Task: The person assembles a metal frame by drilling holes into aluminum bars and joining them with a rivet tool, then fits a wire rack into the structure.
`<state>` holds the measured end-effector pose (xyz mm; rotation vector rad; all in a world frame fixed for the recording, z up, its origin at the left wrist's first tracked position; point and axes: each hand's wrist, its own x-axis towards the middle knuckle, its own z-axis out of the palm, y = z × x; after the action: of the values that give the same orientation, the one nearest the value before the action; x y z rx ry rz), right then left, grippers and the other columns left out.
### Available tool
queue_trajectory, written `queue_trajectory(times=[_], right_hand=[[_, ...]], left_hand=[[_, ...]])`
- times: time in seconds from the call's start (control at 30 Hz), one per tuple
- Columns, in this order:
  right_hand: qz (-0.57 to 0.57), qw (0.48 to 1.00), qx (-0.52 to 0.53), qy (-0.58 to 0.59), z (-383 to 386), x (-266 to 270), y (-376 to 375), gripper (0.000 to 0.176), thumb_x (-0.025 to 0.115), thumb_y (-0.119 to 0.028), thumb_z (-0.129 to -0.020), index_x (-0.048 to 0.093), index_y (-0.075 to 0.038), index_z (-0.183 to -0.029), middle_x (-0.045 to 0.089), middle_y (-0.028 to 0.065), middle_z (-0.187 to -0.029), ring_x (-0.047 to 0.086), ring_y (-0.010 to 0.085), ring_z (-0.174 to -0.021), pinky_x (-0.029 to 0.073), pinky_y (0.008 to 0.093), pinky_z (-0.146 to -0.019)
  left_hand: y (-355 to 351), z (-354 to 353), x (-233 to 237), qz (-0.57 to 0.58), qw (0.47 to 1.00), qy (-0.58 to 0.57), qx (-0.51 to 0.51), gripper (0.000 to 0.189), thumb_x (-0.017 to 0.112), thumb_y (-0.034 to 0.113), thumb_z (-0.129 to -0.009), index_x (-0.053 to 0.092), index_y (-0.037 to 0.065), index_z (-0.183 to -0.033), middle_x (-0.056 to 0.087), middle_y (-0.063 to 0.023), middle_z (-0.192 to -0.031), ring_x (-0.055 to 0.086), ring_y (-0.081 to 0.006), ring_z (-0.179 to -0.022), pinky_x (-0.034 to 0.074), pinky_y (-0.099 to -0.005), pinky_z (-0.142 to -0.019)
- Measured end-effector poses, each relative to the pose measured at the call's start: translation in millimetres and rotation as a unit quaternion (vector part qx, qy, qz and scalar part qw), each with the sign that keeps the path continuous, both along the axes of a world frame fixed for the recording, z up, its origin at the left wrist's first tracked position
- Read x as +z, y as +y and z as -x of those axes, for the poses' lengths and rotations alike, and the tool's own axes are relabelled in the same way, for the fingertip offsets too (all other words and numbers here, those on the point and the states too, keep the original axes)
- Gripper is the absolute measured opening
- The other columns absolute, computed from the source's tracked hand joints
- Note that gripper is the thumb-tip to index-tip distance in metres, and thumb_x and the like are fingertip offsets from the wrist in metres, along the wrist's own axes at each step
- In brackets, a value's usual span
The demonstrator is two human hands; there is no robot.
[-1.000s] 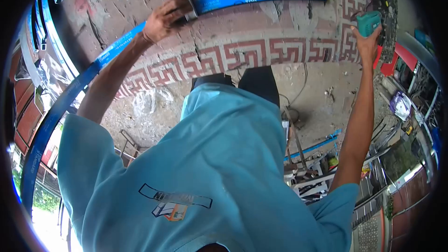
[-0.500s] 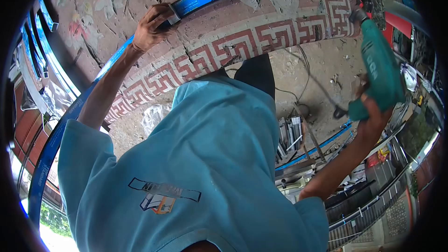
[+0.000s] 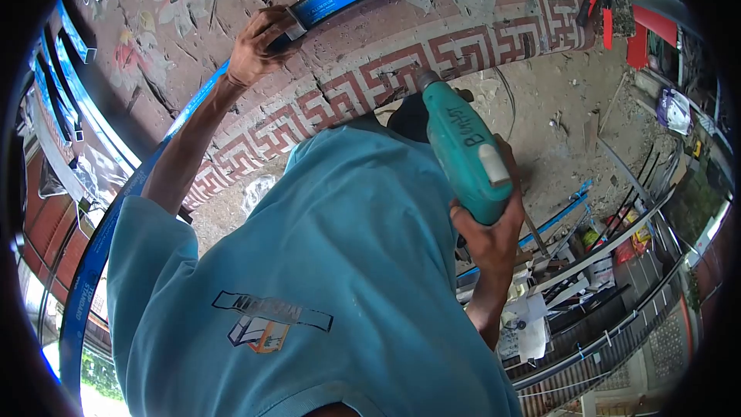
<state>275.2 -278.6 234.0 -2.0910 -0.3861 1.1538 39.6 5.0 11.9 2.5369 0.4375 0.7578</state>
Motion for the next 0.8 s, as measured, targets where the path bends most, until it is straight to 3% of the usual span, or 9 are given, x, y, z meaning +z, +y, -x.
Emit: queue_trajectory(times=[0.03, 0.13, 0.2, 0.23, 0.47, 0.6, 0.67, 0.73, 0.8], right_hand=[[-0.002, 0.999, 0.048, -0.021, 0, 2, 0, 0.077, 0.056, -0.003, -0.063, 0.037, 0.001, -0.137, 0.05, 0.0188, -0.119, 0.055, 0.0263, -0.105, 0.046, 0.0358, -0.088], [-0.065, 0.984, 0.156, -0.061, 12, 19, 22, 0.08, 0.056, -0.003, -0.063, 0.034, 0.0, -0.139, 0.05, 0.0207, -0.124, 0.051, 0.03, -0.114, 0.041, 0.0373, -0.096], [-0.078, 0.978, 0.192, -0.039, 22, 26, 26, 0.08, 0.056, -0.001, -0.065, 0.029, 0.005, -0.14, 0.048, 0.0202, -0.126, 0.051, 0.0271, -0.114, 0.042, 0.035, -0.096], [-0.049, 0.989, 0.131, 0.047, 28, 29, 26, 0.08, 0.057, -0.001, -0.066, 0.029, 0.005, -0.14, 0.047, 0.0211, -0.127, 0.048, 0.0289, -0.119, 0.037, 0.0365, -0.101], [-0.062, 0.964, 0.257, 0.011, 49, 28, 65, 0.078, 0.061, 0.001, -0.068, 0.031, 0.001, -0.14, 0.049, 0.0239, -0.131, 0.053, 0.0345, -0.118, 0.041, 0.0377, -0.099], [-0.1, 0.954, 0.281, -0.024, 64, 22, 100, 0.078, 0.067, -0.001, -0.069, 0.033, 0.0, -0.14, 0.054, 0.026, -0.123, 0.058, 0.0375, -0.111, 0.047, 0.0387, -0.091], [-0.099, 0.949, 0.297, -0.042, 69, 13, 117, 0.078, 0.068, -0.002, -0.07, 0.033, -0.001, -0.14, 0.056, 0.0259, -0.12, 0.061, 0.038, -0.106, 0.05, 0.0382, -0.087], [-0.083, 0.947, 0.299, -0.081, 74, 4, 127, 0.088, 0.073, -0.002, -0.061, 0.036, -0.006, -0.141, 0.062, 0.0224, -0.105, 0.065, 0.0359, -0.086, 0.052, 0.0389, -0.074], [-0.069, 0.945, 0.31, -0.077, 73, 4, 133, 0.088, 0.073, -0.002, -0.061, 0.036, -0.006, -0.141, 0.063, 0.0216, -0.101, 0.065, 0.0352, -0.083, 0.052, 0.0391, -0.072]], left_hand=[[0, 0, 1, -0.002, 1.0, 0.004, 0.001, 0.047, 0.078, 0.012, -0.066, 0.059, 0.008, -0.109, 0.056, -0.008, -0.108, 0.057, -0.0261, -0.102, 0.053, -0.0355, -0.083], [0, 1, 1, 0.007, 1.0, 0.018, 0.007, 0.048, 0.078, 0.012, -0.066, 0.059, 0.008, -0.11, 0.056, -0.0081, -0.108, 0.057, -0.0263, -0.103, 0.053, -0.0355, -0.082], [-1, 1, -1, 0.024, 0.999, 0.029, 0.009, 0.049, 0.078, 0.012, -0.066, 0.059, 0.008, -0.11, 0.056, -0.0081, -0.109, 0.056, -0.0264, -0.103, 0.053, -0.0356, -0.082], [-1, 1, -2, 0.016, 0.999, 0.027, 0.013, 0.05, 0.079, 0.012, -0.065, 0.059, 0.008, -0.111, 0.056, -0.0082, -0.109, 0.056, -0.0268, -0.103, 0.053, -0.0357, -0.082], [1, 1, -2, 0.023, 0.999, 0.027, 0.002, 0.053, 0.079, 0.013, -0.063, 0.058, 0.007, -0.112, 0.056, -0.0088, -0.109, 0.055, -0.0282, -0.104, 0.052, -0.0365, -0.083], [0, 0, 5, 0.056, 0.998, 0.014, 0.007, 0.05, 0.08, 0.009, -0.061, 0.062, 0.004, -0.106, 0.057, -0.0111, -0.105, 0.057, -0.0317, -0.103, 0.051, -0.0392, -0.082], [4, 1, 4, 0.051, 0.998, 0.04, -0.011, 0.05, 0.077, 0.013, -0.065, 0.059, 0.004, -0.11, 0.055, -0.0089, -0.111, 0.054, -0.0269, -0.106, 0.05, -0.0356, -0.087], [5, 3, 3, 0.056, 0.997, 0.053, -0.012, 0.051, 0.077, 0.015, -0.064, 0.059, 0.004, -0.111, 0.055, -0.0089, -0.111, 0.053, -0.0267, -0.107, 0.049, -0.035, -0.089], [5, 4, 2, 0.062, 0.996, 0.06, -0.017, 0.052, 0.077, 0.015, -0.063, 0.06, 0.005, -0.111, 0.054, -0.0083, -0.112, 0.053, -0.0266, -0.108, 0.049, -0.0351, -0.09]])
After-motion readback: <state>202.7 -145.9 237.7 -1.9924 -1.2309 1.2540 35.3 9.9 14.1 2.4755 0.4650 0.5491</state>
